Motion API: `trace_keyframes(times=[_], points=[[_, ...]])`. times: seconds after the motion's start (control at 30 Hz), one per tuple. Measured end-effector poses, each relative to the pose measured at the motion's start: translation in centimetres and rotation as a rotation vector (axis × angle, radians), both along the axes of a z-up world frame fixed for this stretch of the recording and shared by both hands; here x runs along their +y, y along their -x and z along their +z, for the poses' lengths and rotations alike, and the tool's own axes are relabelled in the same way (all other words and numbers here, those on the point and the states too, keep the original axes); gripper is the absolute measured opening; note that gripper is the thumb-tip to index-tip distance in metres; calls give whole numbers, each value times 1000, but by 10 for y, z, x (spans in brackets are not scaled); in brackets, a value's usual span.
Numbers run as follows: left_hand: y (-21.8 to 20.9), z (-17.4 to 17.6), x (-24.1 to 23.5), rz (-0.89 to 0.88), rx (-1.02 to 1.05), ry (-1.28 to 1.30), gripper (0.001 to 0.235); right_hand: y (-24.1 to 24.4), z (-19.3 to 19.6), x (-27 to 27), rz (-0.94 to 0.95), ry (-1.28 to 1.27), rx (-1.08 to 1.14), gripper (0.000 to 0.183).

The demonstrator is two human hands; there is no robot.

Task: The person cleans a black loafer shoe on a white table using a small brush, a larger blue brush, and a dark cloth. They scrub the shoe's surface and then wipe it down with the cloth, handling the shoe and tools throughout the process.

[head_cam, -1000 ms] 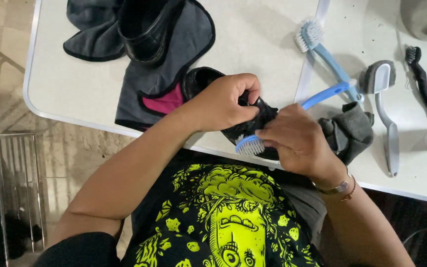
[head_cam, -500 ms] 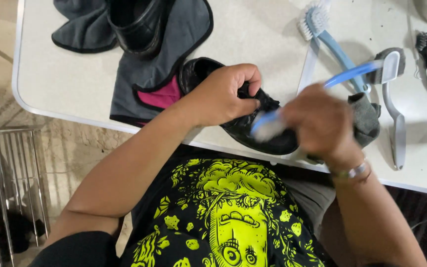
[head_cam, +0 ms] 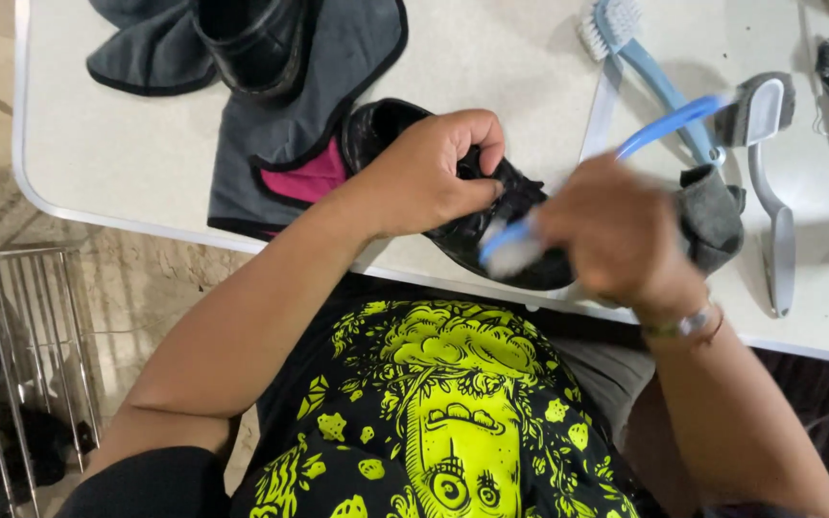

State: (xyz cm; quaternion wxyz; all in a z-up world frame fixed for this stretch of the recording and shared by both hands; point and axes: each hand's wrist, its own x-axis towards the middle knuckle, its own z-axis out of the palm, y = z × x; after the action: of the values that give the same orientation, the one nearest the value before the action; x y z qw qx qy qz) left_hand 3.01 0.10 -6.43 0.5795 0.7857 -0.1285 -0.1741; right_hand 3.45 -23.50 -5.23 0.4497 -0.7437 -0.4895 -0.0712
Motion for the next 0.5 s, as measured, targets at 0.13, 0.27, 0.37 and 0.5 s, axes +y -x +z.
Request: trace_keyframes(times=[0.13, 0.27, 0.37, 0.5], points=[[1, 1, 1, 1, 49, 42, 23, -13, -18, -16, -65, -41, -8, 18], [0, -10, 2, 47, -3, 149, 17, -9, -62, -32, -107, 11, -25, 26], [-6, -4, 3, 35, -9, 117, 16, -5, -24, -15, 29, -197, 182, 23], [3, -8, 1, 41, -31, 125, 15, 0, -35, -19, -78, -92, 80, 19]])
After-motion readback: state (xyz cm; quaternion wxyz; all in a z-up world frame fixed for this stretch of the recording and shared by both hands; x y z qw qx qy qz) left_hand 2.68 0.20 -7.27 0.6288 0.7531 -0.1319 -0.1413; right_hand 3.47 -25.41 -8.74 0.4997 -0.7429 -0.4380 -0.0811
